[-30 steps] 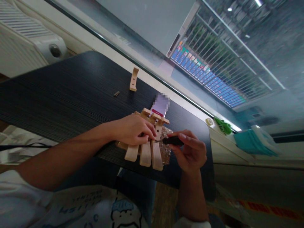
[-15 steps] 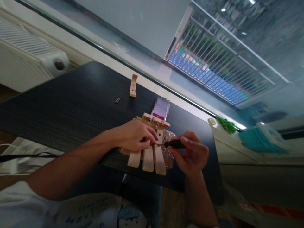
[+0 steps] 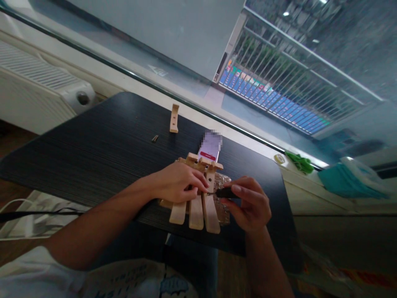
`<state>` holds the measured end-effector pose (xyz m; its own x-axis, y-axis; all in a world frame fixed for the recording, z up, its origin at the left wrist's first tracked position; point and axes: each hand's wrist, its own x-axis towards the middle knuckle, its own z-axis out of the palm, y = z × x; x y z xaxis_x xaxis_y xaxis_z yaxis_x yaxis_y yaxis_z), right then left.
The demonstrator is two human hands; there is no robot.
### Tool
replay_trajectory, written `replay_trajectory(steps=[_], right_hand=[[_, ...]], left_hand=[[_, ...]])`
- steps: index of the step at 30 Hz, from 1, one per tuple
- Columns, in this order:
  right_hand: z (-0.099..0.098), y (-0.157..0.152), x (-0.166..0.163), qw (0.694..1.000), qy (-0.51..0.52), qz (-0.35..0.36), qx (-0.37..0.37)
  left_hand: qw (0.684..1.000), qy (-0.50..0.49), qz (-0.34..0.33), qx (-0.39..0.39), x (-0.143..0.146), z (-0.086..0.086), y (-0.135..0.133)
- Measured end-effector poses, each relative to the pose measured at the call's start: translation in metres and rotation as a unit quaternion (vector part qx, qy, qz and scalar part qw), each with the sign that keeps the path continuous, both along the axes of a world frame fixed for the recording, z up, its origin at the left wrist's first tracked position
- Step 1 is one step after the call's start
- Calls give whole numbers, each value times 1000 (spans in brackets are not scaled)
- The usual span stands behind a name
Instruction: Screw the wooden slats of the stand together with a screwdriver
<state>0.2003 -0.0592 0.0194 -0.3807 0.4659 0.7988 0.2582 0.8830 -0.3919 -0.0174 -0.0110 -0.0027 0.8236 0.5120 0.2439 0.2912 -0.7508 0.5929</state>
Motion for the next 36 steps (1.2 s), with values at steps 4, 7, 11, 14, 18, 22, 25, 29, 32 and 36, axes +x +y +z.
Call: replay_trajectory(steps=[4, 7, 11, 14, 18, 22, 25, 29, 32, 36], right_hand=[[1, -2, 6, 996, -5, 51, -72], [1, -4, 7, 990, 2, 69, -126], [1, -5, 7, 986, 22, 69, -150], [0, -3, 8, 988, 21, 66, -141], [-2, -1, 9, 992, 23, 55, -111], [-3, 1, 7, 997, 32, 31, -69], [-3, 1, 5, 998, 30, 18, -52], [-3, 3, 4, 999, 21, 2, -30], [-4, 3, 3, 1000, 23, -10, -17], [-4, 3, 2, 1000, 24, -17, -4]], left_hand=[[1000, 5, 0, -1, 0, 0, -1], [1000, 0, 5, 7, 0, -1, -1], [1000, -1, 4, 11, 0, -2, 0], [1000, -7, -1, 7, -1, -3, 0], [1000, -13, -4, 10, 0, -4, 1], [1000, -14, -5, 4, 0, -5, 1], [1000, -12, -5, 5, 0, -6, 1], [1000, -12, -3, 11, 0, -5, 1], [1000, -11, -1, 9, 0, -4, 1], [1000, -12, 3, 9, 0, -4, 1]])
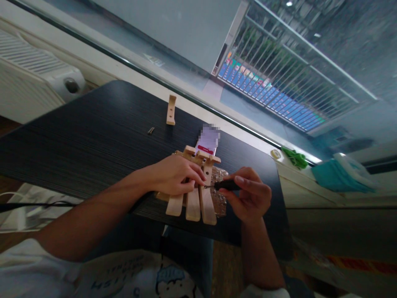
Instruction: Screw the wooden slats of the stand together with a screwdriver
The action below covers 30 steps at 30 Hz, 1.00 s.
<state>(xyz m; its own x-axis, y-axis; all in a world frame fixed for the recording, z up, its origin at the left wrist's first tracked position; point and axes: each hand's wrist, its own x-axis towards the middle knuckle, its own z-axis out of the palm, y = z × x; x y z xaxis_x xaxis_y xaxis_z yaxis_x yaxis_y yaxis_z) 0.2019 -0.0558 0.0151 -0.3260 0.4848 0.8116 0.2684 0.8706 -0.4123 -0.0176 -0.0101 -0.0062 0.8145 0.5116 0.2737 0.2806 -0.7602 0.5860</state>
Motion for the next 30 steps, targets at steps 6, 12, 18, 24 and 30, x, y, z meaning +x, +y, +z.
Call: replay_trajectory(steps=[6, 12, 18, 24, 30], right_hand=[[-1, 0, -2, 998, -9, -42, 38], [-4, 1, -2, 997, -15, -51, 57], [-3, -2, 5, 1000, -23, -1, -4], [-1, -8, 4, 993, 11, 54, -106], [-1, -8, 5, 991, 5, 61, -122]], left_hand=[[1000, 5, -1, -3, 1, 0, 0], [1000, -1, -1, 0, 0, 0, 0], [1000, 5, -5, -5, 1, 1, 0], [1000, 5, -8, -1, 1, 0, 0], [1000, 11, -4, -1, 0, 1, 0]])
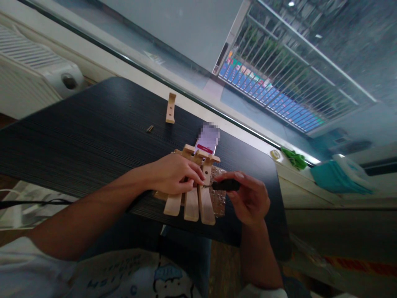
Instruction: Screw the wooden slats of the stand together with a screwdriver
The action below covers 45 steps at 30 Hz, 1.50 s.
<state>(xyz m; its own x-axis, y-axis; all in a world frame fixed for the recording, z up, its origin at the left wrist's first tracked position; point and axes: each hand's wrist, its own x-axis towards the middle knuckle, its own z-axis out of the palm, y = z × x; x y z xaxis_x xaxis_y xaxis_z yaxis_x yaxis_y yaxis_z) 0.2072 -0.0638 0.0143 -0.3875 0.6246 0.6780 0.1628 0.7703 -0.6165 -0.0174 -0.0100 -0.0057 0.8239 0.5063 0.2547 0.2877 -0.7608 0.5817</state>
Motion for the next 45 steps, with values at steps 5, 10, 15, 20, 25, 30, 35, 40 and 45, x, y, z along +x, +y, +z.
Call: replay_trajectory(steps=[5, 10, 15, 20, 25, 30, 35, 40, 45], right_hand=[[3, 3, -1, 999, -12, 17, 30], [3, 3, -4, 998, -13, -5, 61], [4, 2, -7, 996, -23, -21, 86], [3, 2, -8, 995, -16, -35, 93], [0, 4, -8, 990, -2, -58, 126], [-1, 4, -9, 988, -7, -71, 139], [-1, 3, -12, 988, 7, -63, 143], [0, 4, -10, 990, 2, -48, 134], [2, 3, -3, 998, 2, 6, 69]], left_hand=[[1000, -2, 1, 0, 0, 0, 0], [1000, -4, 0, -1, 0, 1, 0], [1000, 0, -4, 8, 0, 1, -1], [1000, 5, 0, 10, 1, -1, -1], [1000, 0, -1, 6, 0, -1, 0], [1000, 0, -3, 2, 0, -1, 0], [1000, 3, -2, 3, 0, -2, 0], [1000, 8, 3, 3, 0, -1, 0], [1000, 9, -1, 0, 1, 0, -1]])
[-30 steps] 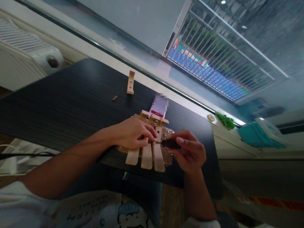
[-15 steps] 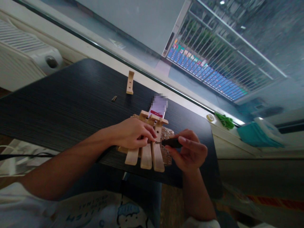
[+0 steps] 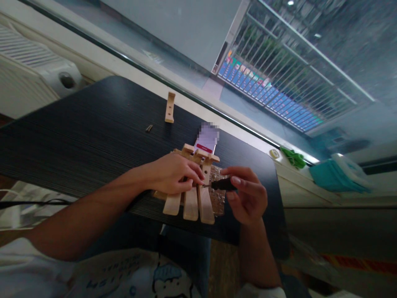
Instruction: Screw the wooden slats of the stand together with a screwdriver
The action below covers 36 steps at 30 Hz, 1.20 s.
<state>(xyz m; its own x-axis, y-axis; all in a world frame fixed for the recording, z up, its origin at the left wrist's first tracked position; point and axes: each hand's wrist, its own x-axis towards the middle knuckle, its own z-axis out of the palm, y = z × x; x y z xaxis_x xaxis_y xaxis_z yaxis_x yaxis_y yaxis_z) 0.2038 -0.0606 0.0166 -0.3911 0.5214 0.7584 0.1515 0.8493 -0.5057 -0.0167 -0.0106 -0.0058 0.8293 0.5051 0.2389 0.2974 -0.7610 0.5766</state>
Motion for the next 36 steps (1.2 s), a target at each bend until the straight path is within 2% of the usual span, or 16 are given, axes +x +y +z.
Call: replay_trajectory(steps=[5, 9, 24, 36], right_hand=[[0, -2, 3, 997, 7, 20, -76], [-3, -2, 5, 995, 26, 23, -98], [-2, 1, 3, 999, 19, 9, -37], [-1, 3, 0, 999, 21, -42, 10]], left_hand=[[1000, -4, 4, 4, -1, -1, 0], [1000, 5, 9, 9, -1, -1, 0], [1000, 5, 3, 0, -1, -1, 0], [1000, 4, 10, 1, 0, 0, 0]])
